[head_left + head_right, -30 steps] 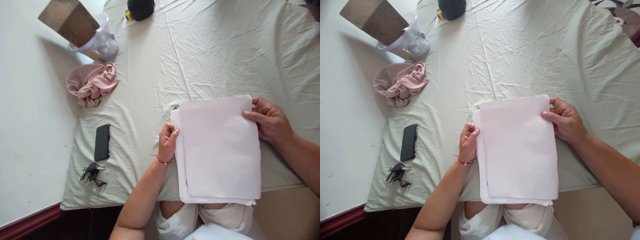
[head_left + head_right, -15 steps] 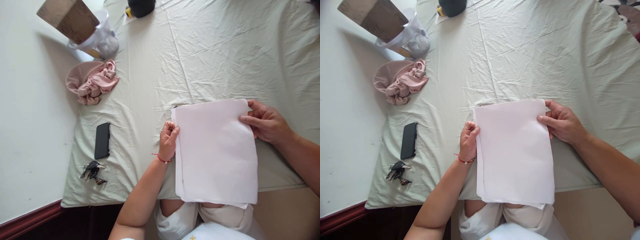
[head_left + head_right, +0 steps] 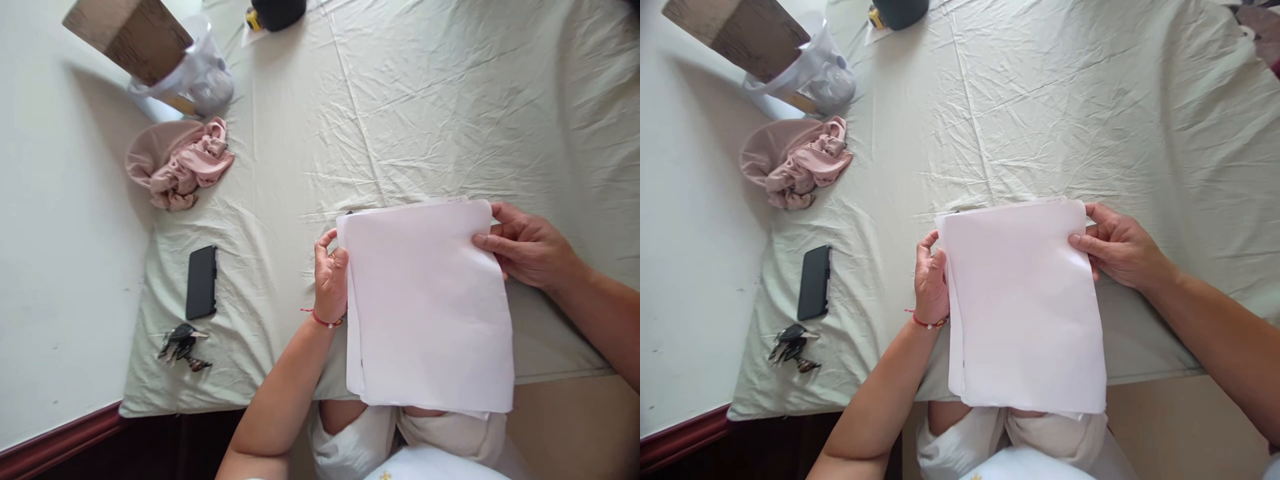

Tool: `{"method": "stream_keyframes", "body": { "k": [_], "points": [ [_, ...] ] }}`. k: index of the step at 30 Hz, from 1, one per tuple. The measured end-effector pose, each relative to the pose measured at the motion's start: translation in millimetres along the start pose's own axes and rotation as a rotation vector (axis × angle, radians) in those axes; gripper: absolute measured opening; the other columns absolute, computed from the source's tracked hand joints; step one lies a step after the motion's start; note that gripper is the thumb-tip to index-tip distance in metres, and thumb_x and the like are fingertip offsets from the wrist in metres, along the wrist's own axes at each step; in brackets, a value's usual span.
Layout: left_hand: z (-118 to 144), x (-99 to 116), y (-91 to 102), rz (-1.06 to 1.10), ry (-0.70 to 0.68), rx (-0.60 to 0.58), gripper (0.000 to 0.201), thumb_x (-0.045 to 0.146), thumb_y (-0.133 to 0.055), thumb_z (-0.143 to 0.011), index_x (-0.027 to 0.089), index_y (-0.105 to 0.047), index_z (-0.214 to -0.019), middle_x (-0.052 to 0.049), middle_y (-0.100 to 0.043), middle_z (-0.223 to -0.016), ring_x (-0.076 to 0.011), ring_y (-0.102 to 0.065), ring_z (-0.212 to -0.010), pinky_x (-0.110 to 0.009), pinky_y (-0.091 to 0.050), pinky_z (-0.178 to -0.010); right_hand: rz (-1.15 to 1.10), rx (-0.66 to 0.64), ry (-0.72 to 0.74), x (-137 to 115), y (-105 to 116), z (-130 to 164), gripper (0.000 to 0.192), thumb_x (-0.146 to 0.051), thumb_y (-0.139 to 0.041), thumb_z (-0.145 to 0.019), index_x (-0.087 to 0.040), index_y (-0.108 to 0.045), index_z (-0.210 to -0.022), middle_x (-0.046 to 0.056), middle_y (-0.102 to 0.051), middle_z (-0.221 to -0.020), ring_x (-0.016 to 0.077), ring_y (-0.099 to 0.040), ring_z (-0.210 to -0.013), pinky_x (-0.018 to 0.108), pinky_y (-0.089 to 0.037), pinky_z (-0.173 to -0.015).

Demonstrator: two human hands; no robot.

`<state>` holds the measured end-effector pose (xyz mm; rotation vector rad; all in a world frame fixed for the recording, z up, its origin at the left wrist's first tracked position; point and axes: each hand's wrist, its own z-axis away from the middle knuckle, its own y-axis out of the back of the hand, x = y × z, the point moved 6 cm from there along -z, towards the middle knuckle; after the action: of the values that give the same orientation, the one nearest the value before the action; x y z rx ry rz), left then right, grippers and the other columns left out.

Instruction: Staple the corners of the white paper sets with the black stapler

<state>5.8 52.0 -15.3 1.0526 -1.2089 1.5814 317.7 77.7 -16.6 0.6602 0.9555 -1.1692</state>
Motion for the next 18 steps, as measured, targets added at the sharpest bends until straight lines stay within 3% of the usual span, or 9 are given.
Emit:
{"method": "stream_keyframes", "body": {
  "k": [3, 8, 11, 14, 18],
  "points": [
    [0, -1, -0.2, -0.017, -0.007, 0.007, 0.057, 0.066, -0.076, -0.091, 0.029, -0.055, -0.131, -0.002, -0.072, -0.098, -0.0180, -0.071, -0.082, -0.031, -0.056, -0.076, -0.009, -0.003, 0.007, -1, 0, 0, 0.120, -0.067, -0.083, -0.067, -0.021, -0.027, -0.163, -0.005, -0.048, -0.061, 0.0063, -0.041, -0.042, 0.017, -0.034, -0.044],
    [1, 3, -4.4, -0.083, -0.070, -0.030, 0.044, 0.064, -0.077, -0.092, 0.024, -0.062, -0.101, 0.000, -0.068, -0.088, -0.0145, -0.065, -0.078, -0.027, -0.055, -0.076, -0.026, -0.011, 0.017, -1, -1, 0, 0.115, -0.066, -0.082, -0.069, -0.022, -0.030, -0.161, -0.003, -0.053, -0.068, 0.0022, -0.048, -0.051, 0.012, -0.040, -0.051],
    [2, 1, -8.4, -0.157, -0.052, -0.085, 0.045, 0.062, -0.082, -0.088, 0.022, -0.071, -0.108, -0.005, -0.075, -0.097, -0.0181, -0.070, -0.085, -0.029, -0.058, -0.078, -0.017, -0.012, 0.014, 1, -2, -1, 0.113, -0.067, -0.082, -0.068, -0.023, -0.031, -0.159, -0.002, -0.054, -0.071, 0.0039, -0.051, -0.055, 0.014, -0.042, -0.052],
    [4, -1, -10.0, -0.189, -0.002, -0.098, 0.043, 0.059, -0.084, -0.088, 0.020, -0.076, -0.106, -0.005, -0.079, -0.093, -0.0190, -0.072, -0.082, -0.030, -0.059, -0.074, 0.006, -0.019, 0.021, 4, -3, -1, 0.107, -0.067, -0.080, -0.070, -0.023, -0.033, -0.156, 0.000, -0.059, -0.079, 0.0054, -0.055, -0.059, 0.017, -0.047, -0.055],
    [4, -3, -10.1, -0.108, 0.017, -0.084, 0.040, 0.058, -0.084, -0.088, 0.021, -0.078, -0.101, -0.005, -0.081, -0.092, -0.0197, -0.076, -0.084, -0.032, -0.063, -0.077, 0.112, 0.052, 0.206, -2, -1, 1, 0.086, -0.060, -0.079, -0.074, -0.018, -0.047, -0.142, 0.007, -0.065, -0.104, 0.0023, -0.063, -0.080, 0.014, -0.057, -0.069]
  ]
}}
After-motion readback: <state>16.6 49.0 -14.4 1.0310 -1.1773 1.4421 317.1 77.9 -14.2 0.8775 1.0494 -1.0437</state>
